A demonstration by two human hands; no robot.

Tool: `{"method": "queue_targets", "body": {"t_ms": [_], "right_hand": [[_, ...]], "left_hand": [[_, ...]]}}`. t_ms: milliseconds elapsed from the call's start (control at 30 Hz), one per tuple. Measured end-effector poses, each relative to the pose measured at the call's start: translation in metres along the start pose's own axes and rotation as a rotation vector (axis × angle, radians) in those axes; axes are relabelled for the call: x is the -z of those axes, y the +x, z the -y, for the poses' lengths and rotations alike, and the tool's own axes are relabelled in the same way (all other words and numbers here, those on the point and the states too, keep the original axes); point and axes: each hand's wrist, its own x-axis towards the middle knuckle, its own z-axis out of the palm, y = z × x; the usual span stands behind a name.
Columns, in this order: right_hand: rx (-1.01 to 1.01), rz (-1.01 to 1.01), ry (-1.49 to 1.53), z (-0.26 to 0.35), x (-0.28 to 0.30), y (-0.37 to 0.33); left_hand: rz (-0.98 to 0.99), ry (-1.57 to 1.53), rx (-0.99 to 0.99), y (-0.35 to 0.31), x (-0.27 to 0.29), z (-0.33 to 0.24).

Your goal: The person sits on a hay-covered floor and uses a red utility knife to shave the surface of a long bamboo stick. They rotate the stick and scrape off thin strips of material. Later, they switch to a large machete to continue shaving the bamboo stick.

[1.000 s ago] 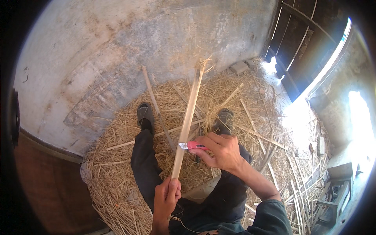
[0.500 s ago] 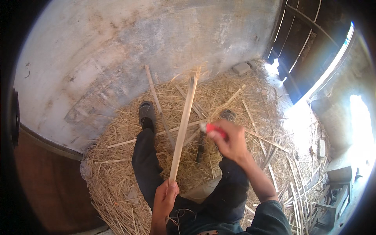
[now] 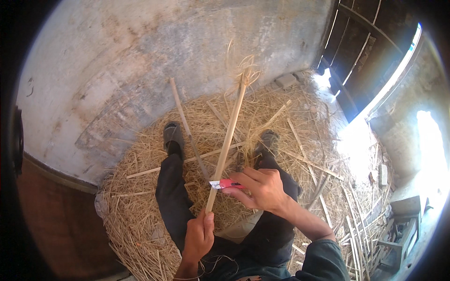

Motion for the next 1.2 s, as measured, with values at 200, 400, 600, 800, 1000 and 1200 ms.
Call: {"method": "queue_targets", "body": {"t_ms": [200,400,600,800,1000,1200], "right_hand": [[-0.001,-0.009,-0.064,0.000,0.005,0.003],[-0.078,-0.065,-0.083,-0.010,0.007,0.015],[-0.341,-0.254,-0.116,-0.066,0.038,0.042],[-0.246,-0.122,0.070,-0.037,0.025,0.018],[-0.042,-0.020,0.123,-0.005,0.006,0.006],[-0.004,0.022,0.024,0.004,0.015,0.011]], "left_hand": [[-0.008,0.088,0.010,-0.003,0.003,-0.004],[-0.021,0.089,0.017,-0.011,0.003,-0.004],[-0.008,0.123,0.035,-0.041,-0.005,0.012],[0.041,-0.150,0.068,-0.023,0.006,0.014],[0.181,-0.332,0.075,-0.013,0.010,0.006],[0.083,-0.120,0.035,-0.013,0.007,-0.001]]}}
